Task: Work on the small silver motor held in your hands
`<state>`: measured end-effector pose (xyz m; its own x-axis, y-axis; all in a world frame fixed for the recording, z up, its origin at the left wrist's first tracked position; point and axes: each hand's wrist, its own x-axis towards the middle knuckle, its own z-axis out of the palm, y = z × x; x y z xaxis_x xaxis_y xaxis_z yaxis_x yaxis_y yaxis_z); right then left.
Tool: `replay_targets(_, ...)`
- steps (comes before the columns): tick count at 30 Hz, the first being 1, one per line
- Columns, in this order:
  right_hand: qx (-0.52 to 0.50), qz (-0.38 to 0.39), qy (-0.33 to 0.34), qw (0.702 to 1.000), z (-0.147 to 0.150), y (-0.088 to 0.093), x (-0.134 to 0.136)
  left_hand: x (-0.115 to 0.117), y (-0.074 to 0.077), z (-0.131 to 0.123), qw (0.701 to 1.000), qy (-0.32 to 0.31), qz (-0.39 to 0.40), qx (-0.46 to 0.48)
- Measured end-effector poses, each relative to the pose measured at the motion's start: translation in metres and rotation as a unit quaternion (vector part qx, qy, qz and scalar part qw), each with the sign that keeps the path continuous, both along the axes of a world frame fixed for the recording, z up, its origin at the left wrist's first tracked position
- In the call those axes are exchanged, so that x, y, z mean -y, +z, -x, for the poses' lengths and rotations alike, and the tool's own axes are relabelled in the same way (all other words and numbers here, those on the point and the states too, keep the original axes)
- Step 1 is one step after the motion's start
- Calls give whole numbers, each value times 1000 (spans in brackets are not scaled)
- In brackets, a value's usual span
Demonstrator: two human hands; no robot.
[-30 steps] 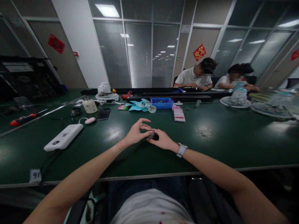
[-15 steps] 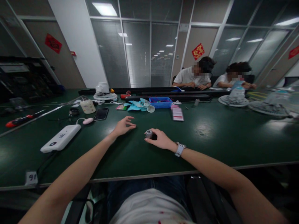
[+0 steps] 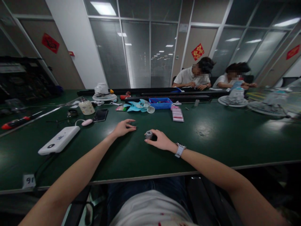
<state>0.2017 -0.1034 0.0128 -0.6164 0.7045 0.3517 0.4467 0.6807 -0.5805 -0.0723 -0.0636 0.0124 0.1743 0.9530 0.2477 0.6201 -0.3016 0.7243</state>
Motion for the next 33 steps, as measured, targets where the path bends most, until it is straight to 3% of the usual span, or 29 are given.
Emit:
replay_targets(6,1,-11,-5,1000,1,-1,0,24,22,-47,985,-27,-131,111)
replay_targets(10,1,-20,-4,1000,1,-2,-1,39,26,-71,976,-88,-122,159)
replay_targets(14,5,-14,-13,1000,1,-1,0,43,21,-75,973,-115,-88,180)
replay_targets(20,1,-13,-5,1000,2,1,1,44,18,-79,976,-95,-86,178)
replay_targets(33,1,-10,-10,1000,2,0,0,52,25,-81,982,-82,-100,141)
